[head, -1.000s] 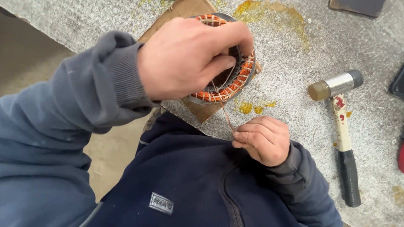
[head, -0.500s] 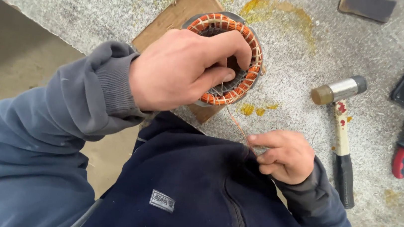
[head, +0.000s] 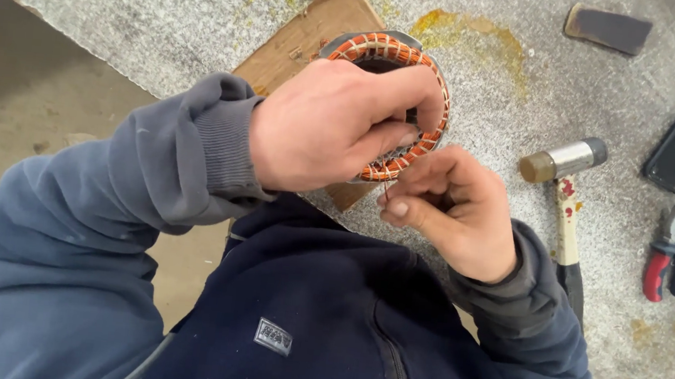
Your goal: Repairing an electric motor by winding wires into the stator slots and seating them with a mallet.
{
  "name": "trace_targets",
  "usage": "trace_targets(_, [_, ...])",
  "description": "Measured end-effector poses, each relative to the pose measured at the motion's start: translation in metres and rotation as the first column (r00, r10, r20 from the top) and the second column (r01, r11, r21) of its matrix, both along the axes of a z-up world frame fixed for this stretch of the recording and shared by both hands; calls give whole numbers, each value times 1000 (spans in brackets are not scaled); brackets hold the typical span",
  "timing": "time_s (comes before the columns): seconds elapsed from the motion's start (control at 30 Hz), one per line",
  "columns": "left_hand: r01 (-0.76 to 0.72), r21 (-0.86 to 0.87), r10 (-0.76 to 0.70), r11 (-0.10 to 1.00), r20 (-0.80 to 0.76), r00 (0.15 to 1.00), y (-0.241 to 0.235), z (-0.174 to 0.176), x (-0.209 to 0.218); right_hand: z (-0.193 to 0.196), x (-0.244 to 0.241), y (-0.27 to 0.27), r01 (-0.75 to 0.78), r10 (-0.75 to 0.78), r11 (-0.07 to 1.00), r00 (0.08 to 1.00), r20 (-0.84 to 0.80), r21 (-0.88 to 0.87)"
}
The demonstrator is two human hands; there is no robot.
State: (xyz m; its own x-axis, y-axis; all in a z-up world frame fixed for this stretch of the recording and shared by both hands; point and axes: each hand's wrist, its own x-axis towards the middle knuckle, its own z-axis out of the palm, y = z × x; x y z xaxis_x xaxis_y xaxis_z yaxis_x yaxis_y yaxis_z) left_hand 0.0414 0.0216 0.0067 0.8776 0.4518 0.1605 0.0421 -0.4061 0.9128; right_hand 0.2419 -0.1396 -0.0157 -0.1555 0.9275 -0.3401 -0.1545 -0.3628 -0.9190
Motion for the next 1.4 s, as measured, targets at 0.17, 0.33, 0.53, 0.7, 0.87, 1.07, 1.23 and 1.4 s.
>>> trace_targets(0.17, [-6, 72, 2, 997, 48, 999, 1, 2, 1, 4, -13, 0, 50, -110, 984, 925, 365, 172])
trace_targets(0.33, [0, 46, -3, 999, 57, 998, -8, 3, 1, 23, -25, 30, 39, -192, 961, 808, 558, 274])
trace_targets(0.53, [23, 48, -24, 999, 34, 999, -12, 8, -1, 10, 11, 49, -83, 36, 991, 920, 391, 103])
trace_targets(0.7, [35, 57, -39, 998, 81, 996, -16, 10, -2, 27, 22, 50, -142, 65, 981, 886, 459, 135])
trace_targets(0.87, [60, 62, -67, 996, 126, 990, -24, 9, -4, 39, 25, 51, -327, -93, 860, 656, 749, 393])
trace_targets(1.07, [-5, 84, -2, 996, 83, 997, -35, 11, -10, 10, 20, 71, -290, -9, 845, 833, 554, 450])
trace_targets(1.23, [16, 69, -18, 997, 37, 999, -43, 19, -13, 9, 6, 83, -267, -20, 806, 880, 475, 529])
trace_targets(1.4, [50, 105, -56, 993, 55, 997, -53, 7, -17, 0, 13, 66, -200, -39, 797, 925, 379, 570])
